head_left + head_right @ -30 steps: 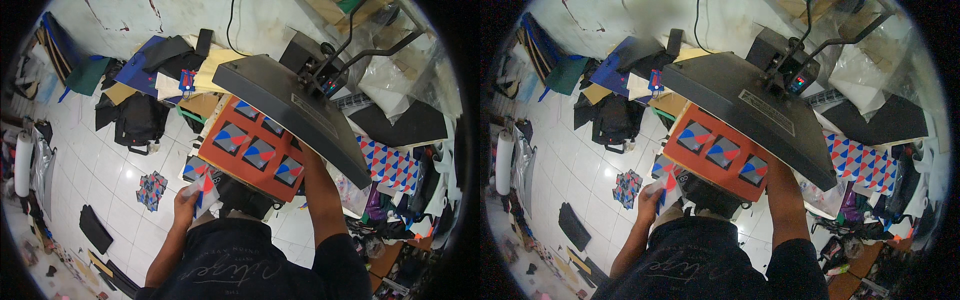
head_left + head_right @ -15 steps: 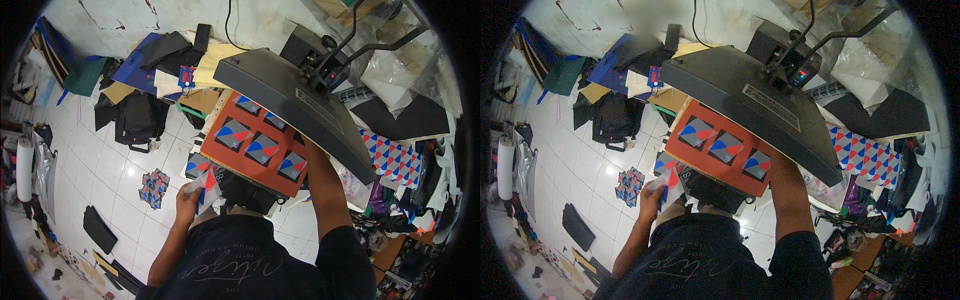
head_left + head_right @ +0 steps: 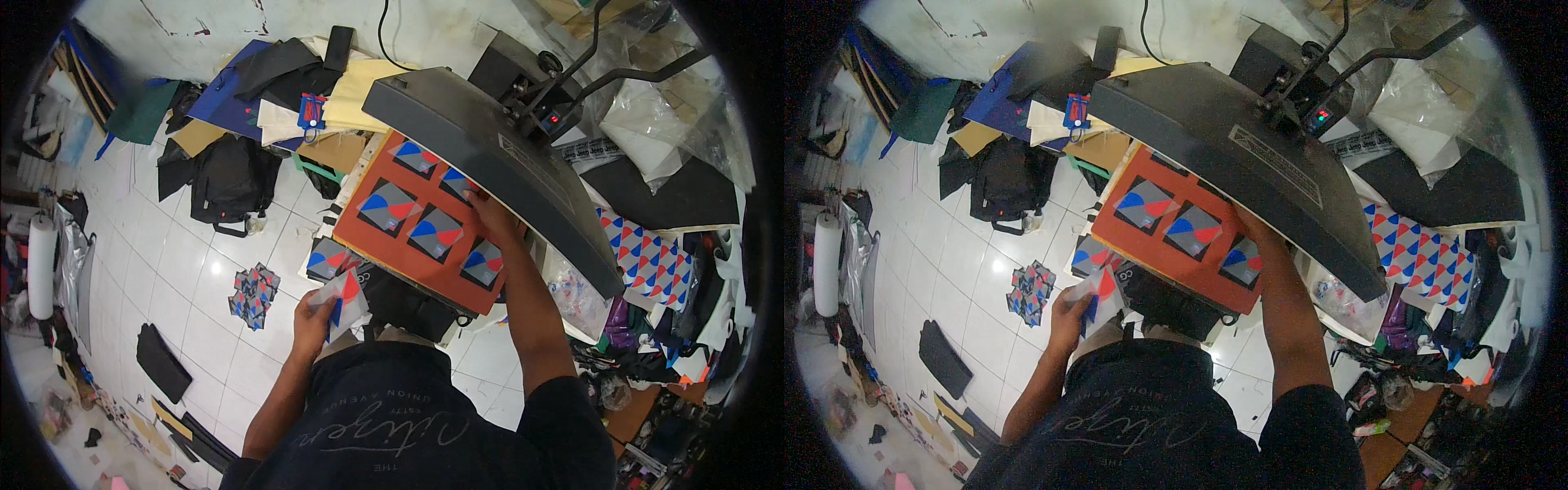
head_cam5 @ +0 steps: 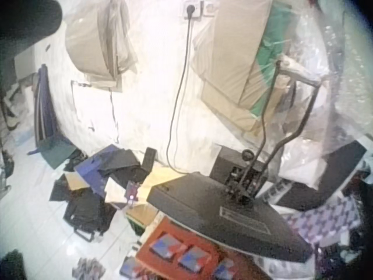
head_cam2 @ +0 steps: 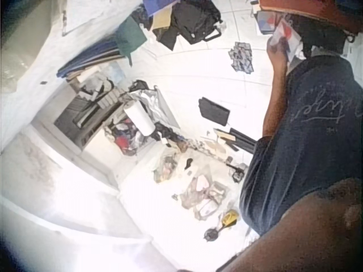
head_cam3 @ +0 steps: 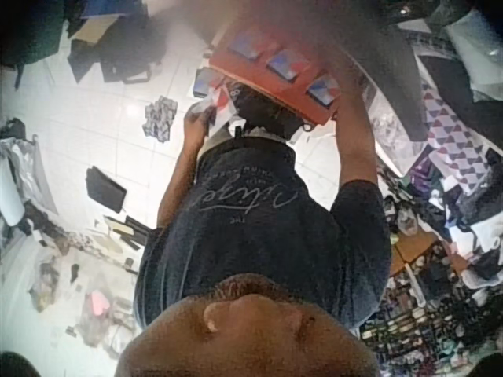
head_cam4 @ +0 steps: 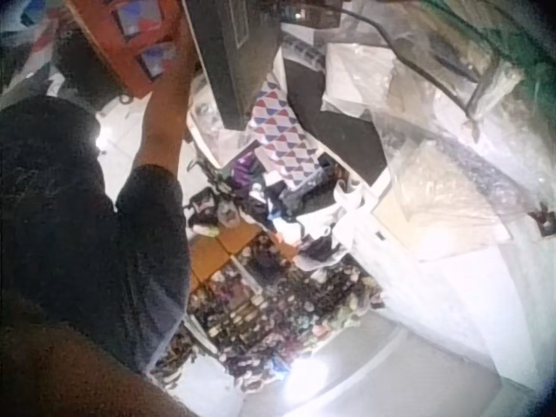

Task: The person places patterned transfer sheets onto a heat press, closes the press, and then removes the finished items. They repeat this process with multiple transfers and black rectangular items, stacking the completed pieces on the floor.

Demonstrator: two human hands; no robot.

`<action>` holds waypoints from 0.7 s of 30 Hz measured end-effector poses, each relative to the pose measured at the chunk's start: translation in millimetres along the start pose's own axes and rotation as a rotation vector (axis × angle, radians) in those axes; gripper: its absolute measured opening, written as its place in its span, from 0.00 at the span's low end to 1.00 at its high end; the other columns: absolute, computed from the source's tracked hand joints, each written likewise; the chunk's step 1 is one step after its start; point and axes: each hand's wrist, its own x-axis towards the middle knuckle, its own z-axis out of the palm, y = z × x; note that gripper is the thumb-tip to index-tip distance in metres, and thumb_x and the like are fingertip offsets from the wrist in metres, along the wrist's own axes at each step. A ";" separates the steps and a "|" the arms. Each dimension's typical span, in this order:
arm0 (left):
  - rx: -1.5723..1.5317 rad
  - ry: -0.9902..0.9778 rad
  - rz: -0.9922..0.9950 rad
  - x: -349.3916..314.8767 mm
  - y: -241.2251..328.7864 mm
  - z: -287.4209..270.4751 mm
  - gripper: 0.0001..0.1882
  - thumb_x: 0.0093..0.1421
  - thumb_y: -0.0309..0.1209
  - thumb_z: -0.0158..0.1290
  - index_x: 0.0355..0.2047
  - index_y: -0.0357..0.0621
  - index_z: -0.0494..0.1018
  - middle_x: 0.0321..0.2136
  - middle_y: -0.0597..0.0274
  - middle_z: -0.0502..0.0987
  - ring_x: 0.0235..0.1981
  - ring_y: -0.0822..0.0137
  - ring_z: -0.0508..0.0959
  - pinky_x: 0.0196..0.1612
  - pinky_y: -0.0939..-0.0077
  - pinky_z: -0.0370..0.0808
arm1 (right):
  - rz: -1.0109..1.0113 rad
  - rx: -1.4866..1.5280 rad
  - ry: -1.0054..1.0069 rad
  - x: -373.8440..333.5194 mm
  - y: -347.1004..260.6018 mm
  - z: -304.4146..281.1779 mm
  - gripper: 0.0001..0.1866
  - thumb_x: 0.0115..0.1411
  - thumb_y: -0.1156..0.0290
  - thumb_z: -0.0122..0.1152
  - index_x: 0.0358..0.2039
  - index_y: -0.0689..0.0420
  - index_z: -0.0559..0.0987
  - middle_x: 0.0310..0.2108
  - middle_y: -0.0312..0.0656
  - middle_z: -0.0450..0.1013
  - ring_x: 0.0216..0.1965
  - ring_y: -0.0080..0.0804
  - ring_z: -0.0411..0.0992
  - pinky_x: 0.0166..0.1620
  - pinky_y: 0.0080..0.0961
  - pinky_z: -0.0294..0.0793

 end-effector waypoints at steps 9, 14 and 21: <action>0.030 0.002 -0.017 5.0 0.0 -2.7 0.11 0.58 0.27 0.56 0.40 0.35 0.72 0.32 0.59 0.78 0.31 0.72 0.76 0.37 0.79 0.72 | 0.011 -0.083 -0.011 8.9 1.3 7.4 0.26 0.52 0.55 0.67 0.45 0.60 0.75 0.31 0.42 0.76 0.35 0.34 0.74 0.40 0.30 0.71; 0.031 -0.010 0.020 8.0 -5.3 -7.0 0.12 0.58 0.27 0.56 0.41 0.35 0.72 0.32 0.60 0.78 0.31 0.73 0.76 0.36 0.79 0.72 | 0.063 -0.225 0.041 10.3 4.2 13.9 0.28 0.50 0.50 0.66 0.44 0.58 0.75 0.32 0.43 0.74 0.35 0.37 0.73 0.40 0.34 0.71; 0.022 -0.031 0.033 5.3 -4.2 -11.5 0.12 0.58 0.27 0.56 0.41 0.35 0.72 0.32 0.60 0.78 0.30 0.74 0.75 0.35 0.80 0.72 | 0.024 -0.232 0.055 7.7 -10.5 7.0 0.26 0.52 0.51 0.65 0.44 0.57 0.75 0.34 0.42 0.75 0.37 0.39 0.74 0.42 0.35 0.71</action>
